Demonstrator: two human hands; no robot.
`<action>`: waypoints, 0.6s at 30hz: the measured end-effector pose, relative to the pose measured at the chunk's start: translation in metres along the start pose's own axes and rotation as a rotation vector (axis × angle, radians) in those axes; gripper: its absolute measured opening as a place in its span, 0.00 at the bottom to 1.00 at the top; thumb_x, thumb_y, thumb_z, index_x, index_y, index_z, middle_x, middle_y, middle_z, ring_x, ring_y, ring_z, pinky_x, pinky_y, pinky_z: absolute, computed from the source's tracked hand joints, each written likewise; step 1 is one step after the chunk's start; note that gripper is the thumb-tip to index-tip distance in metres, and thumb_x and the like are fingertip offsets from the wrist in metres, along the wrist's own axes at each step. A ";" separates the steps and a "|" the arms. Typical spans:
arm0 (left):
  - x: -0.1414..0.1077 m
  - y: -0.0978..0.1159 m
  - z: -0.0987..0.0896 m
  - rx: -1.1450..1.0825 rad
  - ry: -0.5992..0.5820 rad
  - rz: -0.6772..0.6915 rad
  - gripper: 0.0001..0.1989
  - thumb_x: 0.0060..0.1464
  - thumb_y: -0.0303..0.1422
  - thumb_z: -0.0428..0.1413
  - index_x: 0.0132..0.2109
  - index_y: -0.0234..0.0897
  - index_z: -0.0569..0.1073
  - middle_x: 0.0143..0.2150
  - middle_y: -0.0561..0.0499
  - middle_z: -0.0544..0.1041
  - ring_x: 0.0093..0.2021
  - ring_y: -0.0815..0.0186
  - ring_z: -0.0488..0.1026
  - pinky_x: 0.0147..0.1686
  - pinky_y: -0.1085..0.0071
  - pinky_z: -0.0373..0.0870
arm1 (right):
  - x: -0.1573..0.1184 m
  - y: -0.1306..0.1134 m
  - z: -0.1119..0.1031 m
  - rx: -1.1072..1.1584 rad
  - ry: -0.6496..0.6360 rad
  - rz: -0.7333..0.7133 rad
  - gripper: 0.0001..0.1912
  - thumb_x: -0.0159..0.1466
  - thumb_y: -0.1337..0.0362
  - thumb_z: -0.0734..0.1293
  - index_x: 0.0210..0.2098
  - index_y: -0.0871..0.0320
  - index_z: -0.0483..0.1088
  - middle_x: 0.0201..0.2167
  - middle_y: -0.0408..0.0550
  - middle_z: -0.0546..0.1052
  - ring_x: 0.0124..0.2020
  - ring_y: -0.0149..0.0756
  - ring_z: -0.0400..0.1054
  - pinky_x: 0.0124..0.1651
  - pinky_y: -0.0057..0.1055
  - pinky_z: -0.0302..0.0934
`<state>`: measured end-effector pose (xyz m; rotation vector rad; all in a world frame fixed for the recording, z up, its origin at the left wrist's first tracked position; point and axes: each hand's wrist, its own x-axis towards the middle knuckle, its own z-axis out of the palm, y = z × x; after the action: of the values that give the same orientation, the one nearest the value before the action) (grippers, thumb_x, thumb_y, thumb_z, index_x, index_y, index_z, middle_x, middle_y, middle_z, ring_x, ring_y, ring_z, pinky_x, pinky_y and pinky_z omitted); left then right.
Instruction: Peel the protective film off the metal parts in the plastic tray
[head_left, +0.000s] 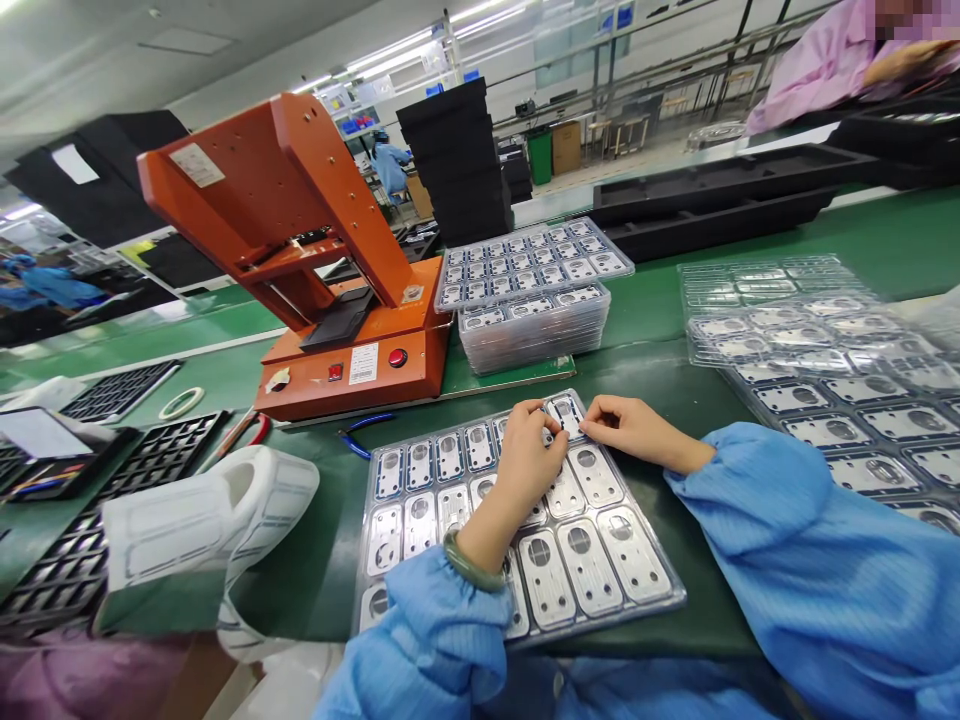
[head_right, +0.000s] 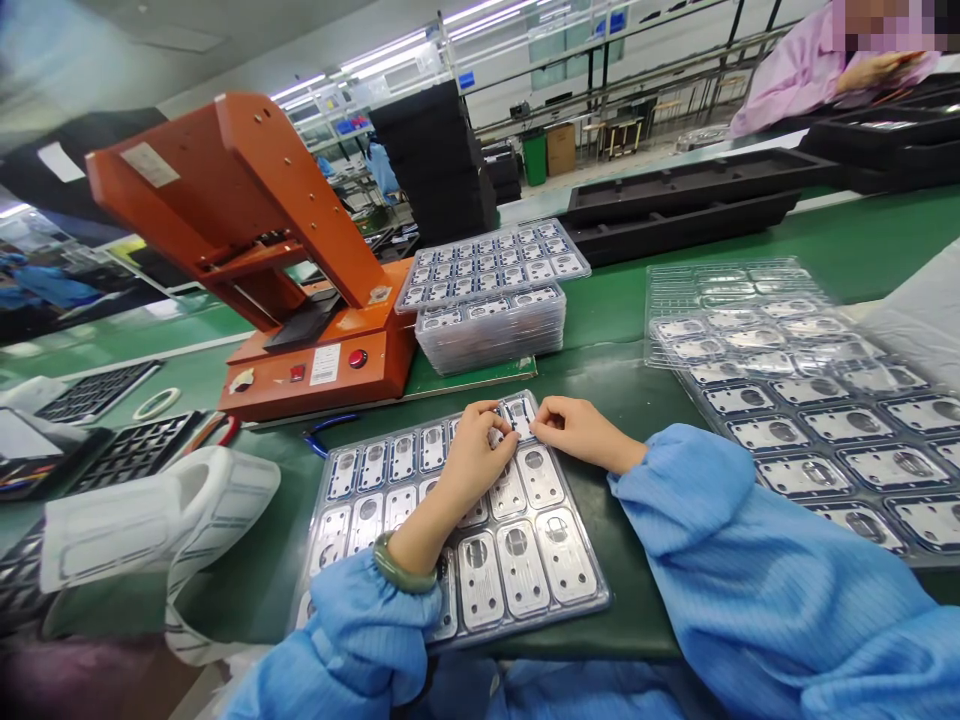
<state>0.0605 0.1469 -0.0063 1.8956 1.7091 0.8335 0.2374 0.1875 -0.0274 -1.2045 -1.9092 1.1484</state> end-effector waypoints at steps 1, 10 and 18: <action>0.000 0.000 0.000 0.004 0.003 -0.004 0.04 0.50 0.26 0.57 0.29 0.38 0.69 0.50 0.44 0.68 0.55 0.57 0.66 0.53 0.59 0.62 | 0.000 0.001 0.000 -0.002 -0.005 0.001 0.09 0.55 0.58 0.65 0.24 0.58 0.66 0.21 0.40 0.68 0.25 0.32 0.61 0.31 0.29 0.55; -0.001 0.000 0.003 0.037 0.018 -0.013 0.04 0.50 0.27 0.56 0.30 0.37 0.68 0.48 0.44 0.67 0.55 0.57 0.64 0.55 0.57 0.60 | 0.003 0.000 -0.001 -0.033 -0.051 0.060 0.14 0.52 0.53 0.69 0.25 0.58 0.67 0.22 0.41 0.70 0.26 0.32 0.62 0.30 0.28 0.55; 0.002 -0.003 0.005 0.047 0.015 0.019 0.04 0.49 0.26 0.56 0.30 0.37 0.67 0.46 0.44 0.67 0.53 0.56 0.65 0.55 0.55 0.59 | 0.010 -0.003 -0.001 -0.115 -0.080 0.070 0.11 0.51 0.58 0.69 0.24 0.58 0.66 0.22 0.41 0.71 0.25 0.32 0.63 0.29 0.28 0.55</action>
<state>0.0620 0.1496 -0.0115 1.9441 1.7365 0.8232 0.2327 0.1967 -0.0239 -1.3142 -2.0313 1.1527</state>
